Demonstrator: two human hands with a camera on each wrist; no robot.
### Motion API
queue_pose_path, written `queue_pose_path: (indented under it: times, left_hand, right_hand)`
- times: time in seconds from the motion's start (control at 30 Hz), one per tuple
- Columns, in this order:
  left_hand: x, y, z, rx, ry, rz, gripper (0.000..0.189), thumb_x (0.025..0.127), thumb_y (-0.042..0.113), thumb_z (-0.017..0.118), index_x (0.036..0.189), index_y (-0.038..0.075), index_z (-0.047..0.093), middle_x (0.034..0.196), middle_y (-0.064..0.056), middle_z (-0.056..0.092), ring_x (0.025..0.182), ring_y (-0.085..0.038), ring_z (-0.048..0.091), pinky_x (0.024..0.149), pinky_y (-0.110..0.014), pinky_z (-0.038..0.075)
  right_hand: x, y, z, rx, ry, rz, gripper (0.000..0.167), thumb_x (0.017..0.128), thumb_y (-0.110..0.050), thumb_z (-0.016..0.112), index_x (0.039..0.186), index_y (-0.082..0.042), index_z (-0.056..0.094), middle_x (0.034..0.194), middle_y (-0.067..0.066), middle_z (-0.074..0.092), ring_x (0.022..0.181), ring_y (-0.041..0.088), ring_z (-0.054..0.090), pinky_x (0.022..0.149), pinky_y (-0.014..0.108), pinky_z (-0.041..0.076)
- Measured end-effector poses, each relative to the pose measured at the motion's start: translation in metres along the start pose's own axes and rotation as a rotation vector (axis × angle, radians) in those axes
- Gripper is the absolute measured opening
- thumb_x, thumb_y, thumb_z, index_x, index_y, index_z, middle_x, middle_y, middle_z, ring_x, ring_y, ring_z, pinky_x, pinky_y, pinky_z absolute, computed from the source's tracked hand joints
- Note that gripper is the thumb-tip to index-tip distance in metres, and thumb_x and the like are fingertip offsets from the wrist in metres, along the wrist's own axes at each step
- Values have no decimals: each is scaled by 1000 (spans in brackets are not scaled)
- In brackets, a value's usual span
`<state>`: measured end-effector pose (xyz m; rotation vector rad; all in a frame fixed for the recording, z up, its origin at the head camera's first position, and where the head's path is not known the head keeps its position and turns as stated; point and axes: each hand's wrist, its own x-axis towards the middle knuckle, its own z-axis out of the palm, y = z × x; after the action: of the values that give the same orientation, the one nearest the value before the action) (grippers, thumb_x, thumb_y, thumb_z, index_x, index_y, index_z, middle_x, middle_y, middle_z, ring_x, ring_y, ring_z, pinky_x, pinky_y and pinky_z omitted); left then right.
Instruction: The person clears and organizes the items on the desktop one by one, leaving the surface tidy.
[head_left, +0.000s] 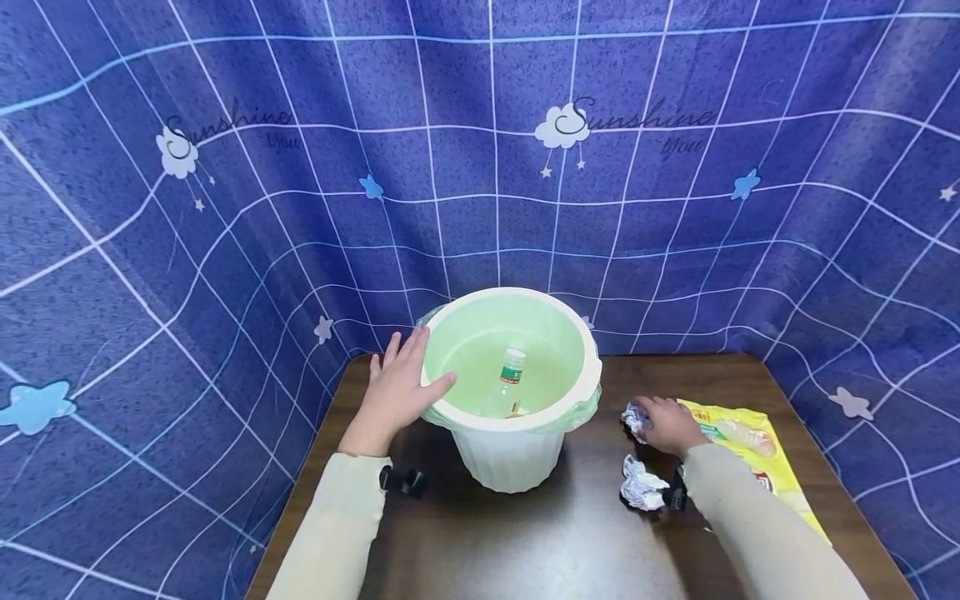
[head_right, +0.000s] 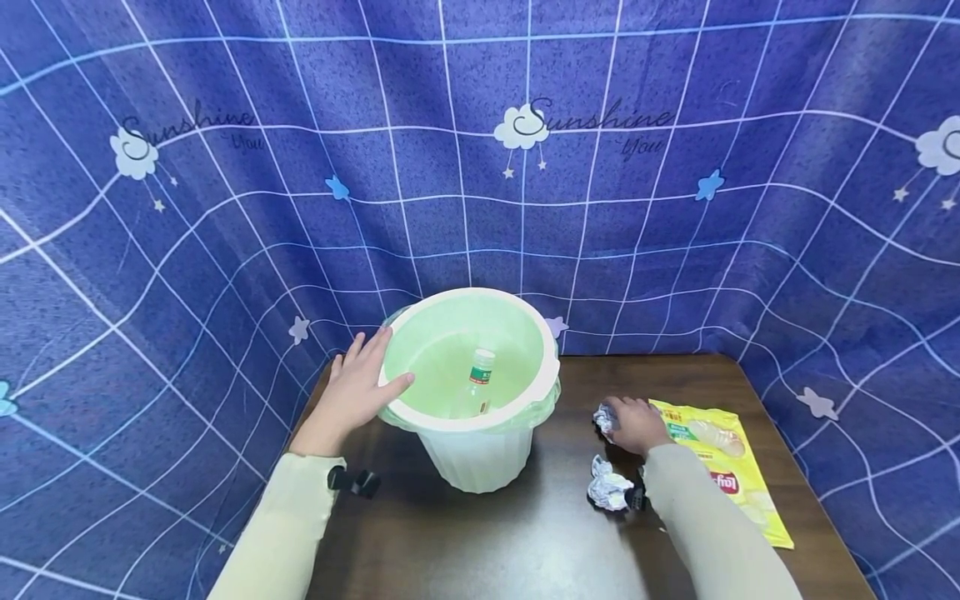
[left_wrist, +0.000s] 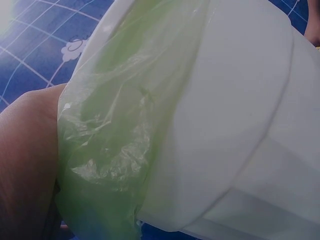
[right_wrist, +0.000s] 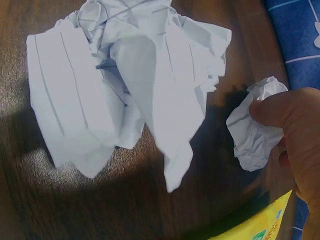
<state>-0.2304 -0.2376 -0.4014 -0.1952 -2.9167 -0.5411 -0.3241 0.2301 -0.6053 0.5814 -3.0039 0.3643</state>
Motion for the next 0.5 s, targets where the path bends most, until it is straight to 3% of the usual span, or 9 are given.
queue_pose_path:
  times: [0.27, 0.5]
  left_hand:
    - [0, 0, 0, 1, 5, 1, 95, 92, 63, 57, 162, 10, 21, 167, -11, 24, 154, -41, 6, 113, -76, 6]
    - [0, 2, 0, 3, 4, -4, 94, 92, 61, 58, 162, 10, 22, 167, -11, 24, 154, -40, 7, 113, -75, 7]
  right_hand:
    - [4, 3, -2, -1, 23, -4, 57, 77, -27, 79, 126, -4, 62, 112, 22, 69, 101, 46, 63, 88, 62, 47]
    - [13, 5, -20, 27, 65, -19, 50, 76, -32, 75, 117, -5, 65, 100, 16, 71, 89, 41, 65, 80, 61, 49]
